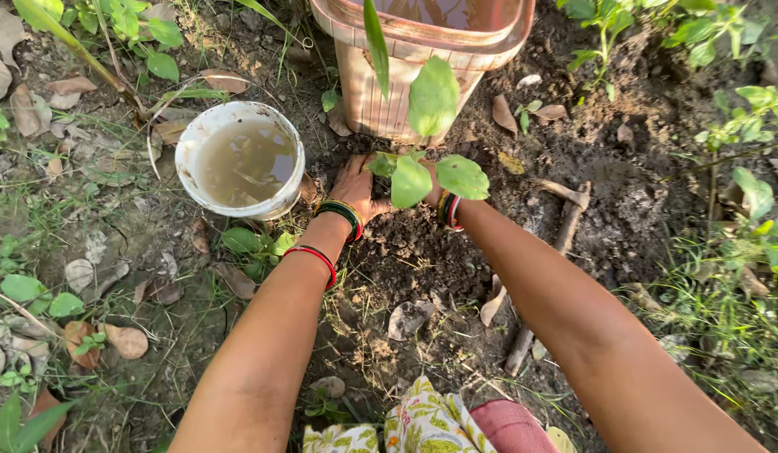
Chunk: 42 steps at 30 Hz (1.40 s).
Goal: The person plants a small seedling into the soil, using a hand hoe to loosen the earth and hands to pack soil around the base. They then water the plant from a nearby bucket and continue to firm the soil around it.
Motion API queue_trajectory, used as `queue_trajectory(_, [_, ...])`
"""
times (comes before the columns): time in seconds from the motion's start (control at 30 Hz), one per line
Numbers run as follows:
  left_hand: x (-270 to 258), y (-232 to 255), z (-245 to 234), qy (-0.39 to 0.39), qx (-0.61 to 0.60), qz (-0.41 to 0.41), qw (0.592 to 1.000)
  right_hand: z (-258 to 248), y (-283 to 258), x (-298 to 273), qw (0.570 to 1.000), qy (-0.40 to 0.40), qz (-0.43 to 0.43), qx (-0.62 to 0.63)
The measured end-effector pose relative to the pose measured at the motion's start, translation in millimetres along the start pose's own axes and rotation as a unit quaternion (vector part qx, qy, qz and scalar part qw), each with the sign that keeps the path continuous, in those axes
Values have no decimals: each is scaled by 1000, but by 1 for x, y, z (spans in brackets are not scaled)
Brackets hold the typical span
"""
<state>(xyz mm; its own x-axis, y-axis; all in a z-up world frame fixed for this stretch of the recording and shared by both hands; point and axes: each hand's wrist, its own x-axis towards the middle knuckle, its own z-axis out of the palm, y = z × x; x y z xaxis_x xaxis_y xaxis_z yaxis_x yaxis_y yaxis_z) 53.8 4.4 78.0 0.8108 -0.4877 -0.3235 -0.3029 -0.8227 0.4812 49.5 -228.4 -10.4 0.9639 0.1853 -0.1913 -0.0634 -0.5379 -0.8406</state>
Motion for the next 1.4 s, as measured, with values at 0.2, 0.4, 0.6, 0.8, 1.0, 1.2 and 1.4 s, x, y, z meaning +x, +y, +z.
queue_trajectory(0.2, [-5, 5, -7, -41, -55, -6, 998, -39, -73, -33, 984, 112, 119, 74])
queue_trajectory(0.4, [-55, 7, -22, -55, -50, -2, 997, -31, -111, -110, 996, 22, 71, -39])
queue_trajectory(0.6, [-41, 20, 1, -48, -30, -51, 997, 11, -143, -127, 975, 21, 112, -191])
queue_trajectory(0.8, [6, 11, 54, 12, -50, -81, 995, 39, -120, -80, 952, -25, 175, -251])
queue_trajectory(1.0, [18, 25, 47, 29, -139, -166, 976, 30, -103, -49, 945, -25, 216, -245])
queue_trajectory(1.2, [3, 1, 29, 39, -223, -37, 973, 2, -99, -77, 996, 45, -23, -74])
queue_trajectory(1.4, [29, 1, 61, 74, -67, 14, 995, 46, -87, -51, 957, 74, 54, -276])
